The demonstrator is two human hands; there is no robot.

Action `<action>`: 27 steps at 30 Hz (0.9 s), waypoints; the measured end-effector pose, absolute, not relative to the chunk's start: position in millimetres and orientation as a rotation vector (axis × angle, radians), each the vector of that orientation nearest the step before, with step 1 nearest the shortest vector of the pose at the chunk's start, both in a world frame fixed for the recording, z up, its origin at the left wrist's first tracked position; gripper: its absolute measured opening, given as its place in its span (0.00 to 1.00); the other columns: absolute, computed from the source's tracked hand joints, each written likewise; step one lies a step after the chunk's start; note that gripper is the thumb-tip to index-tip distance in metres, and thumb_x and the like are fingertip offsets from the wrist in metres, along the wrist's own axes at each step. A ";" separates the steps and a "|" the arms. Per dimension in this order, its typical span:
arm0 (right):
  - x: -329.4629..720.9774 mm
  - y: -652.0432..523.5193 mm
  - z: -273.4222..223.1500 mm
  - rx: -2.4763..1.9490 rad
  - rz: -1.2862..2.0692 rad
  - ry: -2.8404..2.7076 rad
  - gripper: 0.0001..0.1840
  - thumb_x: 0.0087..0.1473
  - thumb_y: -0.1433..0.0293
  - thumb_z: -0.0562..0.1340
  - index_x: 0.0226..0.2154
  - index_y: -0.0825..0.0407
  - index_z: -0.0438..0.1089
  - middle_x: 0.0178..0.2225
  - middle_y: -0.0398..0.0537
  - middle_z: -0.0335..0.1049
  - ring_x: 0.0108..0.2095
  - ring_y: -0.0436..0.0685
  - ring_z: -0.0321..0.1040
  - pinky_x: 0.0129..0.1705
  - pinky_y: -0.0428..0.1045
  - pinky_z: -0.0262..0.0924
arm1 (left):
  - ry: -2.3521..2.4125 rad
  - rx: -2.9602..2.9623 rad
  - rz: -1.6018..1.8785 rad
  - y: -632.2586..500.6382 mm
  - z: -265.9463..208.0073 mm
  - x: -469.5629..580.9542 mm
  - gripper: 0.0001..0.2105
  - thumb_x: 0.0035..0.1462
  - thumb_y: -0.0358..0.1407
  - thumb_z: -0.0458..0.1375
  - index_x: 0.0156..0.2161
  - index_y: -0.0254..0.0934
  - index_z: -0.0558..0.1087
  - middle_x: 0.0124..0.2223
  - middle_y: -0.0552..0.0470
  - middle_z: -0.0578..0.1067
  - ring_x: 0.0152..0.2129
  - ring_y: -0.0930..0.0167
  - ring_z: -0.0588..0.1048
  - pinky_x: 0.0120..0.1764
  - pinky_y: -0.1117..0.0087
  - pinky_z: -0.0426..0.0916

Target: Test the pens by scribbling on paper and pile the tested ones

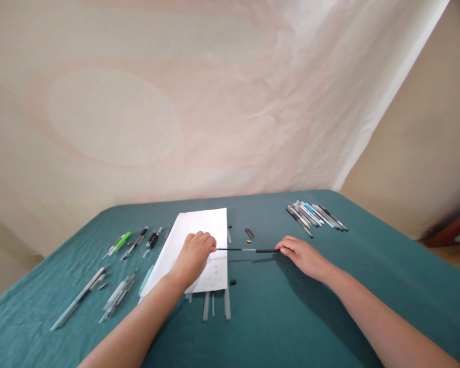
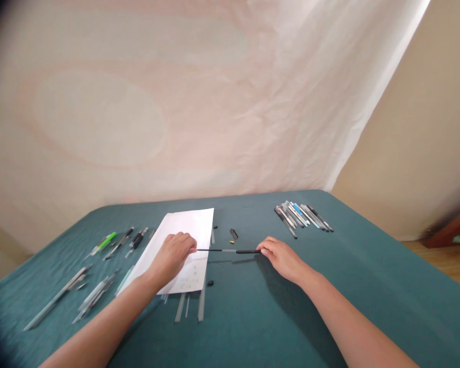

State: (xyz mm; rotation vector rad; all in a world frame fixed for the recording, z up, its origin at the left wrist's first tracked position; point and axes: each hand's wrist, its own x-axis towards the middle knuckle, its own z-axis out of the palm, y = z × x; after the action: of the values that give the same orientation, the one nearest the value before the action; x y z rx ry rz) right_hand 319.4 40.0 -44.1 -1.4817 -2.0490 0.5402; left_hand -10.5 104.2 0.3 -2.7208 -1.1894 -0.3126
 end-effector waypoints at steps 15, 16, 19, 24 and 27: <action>320.7 39.6 -43.4 -1.489 0.547 -2.045 0.14 0.60 0.69 0.51 0.39 0.49 0.71 0.38 0.48 0.69 0.37 0.54 0.67 0.43 0.50 0.59 | -1.201 -2.746 -0.319 104.3 -0.7 -10.0 0.08 0.62 0.34 0.48 0.35 0.37 0.67 0.35 0.49 0.71 0.36 0.67 0.66 0.38 0.65 0.54; 320.6 39.5 -43.2 -1.489 0.548 -2.047 0.14 0.60 0.69 0.51 0.39 0.49 0.71 0.38 0.48 0.69 0.37 0.54 0.67 0.43 0.50 0.59 | -1.198 -2.747 -0.320 104.6 -1.1 -10.1 0.07 0.62 0.35 0.48 0.35 0.37 0.67 0.35 0.50 0.70 0.35 0.67 0.66 0.38 0.65 0.54; 319.7 39.1 -42.4 -1.488 0.544 -2.051 0.14 0.60 0.69 0.51 0.38 0.49 0.71 0.37 0.48 0.69 0.38 0.54 0.67 0.43 0.50 0.59 | -1.198 -2.748 -0.318 105.3 -2.0 -10.3 0.07 0.62 0.34 0.48 0.35 0.38 0.67 0.35 0.50 0.70 0.35 0.67 0.66 0.38 0.65 0.54; 319.7 39.5 -44.0 -1.491 0.526 -2.047 0.14 0.60 0.68 0.51 0.38 0.49 0.72 0.37 0.48 0.69 0.37 0.55 0.67 0.43 0.50 0.59 | -1.197 -2.755 -0.311 105.4 -2.5 -10.4 0.07 0.62 0.35 0.48 0.36 0.38 0.67 0.36 0.49 0.70 0.36 0.67 0.66 0.38 0.65 0.54; 321.1 40.5 -46.0 -1.493 0.533 -2.046 0.14 0.59 0.68 0.51 0.38 0.49 0.72 0.37 0.48 0.69 0.37 0.55 0.67 0.43 0.50 0.59 | -1.196 -2.762 -0.314 104.9 -2.0 -10.4 0.07 0.62 0.35 0.48 0.36 0.38 0.67 0.36 0.49 0.71 0.36 0.67 0.66 0.38 0.65 0.54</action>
State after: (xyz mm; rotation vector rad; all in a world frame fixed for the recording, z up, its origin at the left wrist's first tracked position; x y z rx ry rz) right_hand 321.1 40.5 -46.0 -1.4926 -2.0458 0.5331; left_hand -10.4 104.9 -2.0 -2.7616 -1.1964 -0.3140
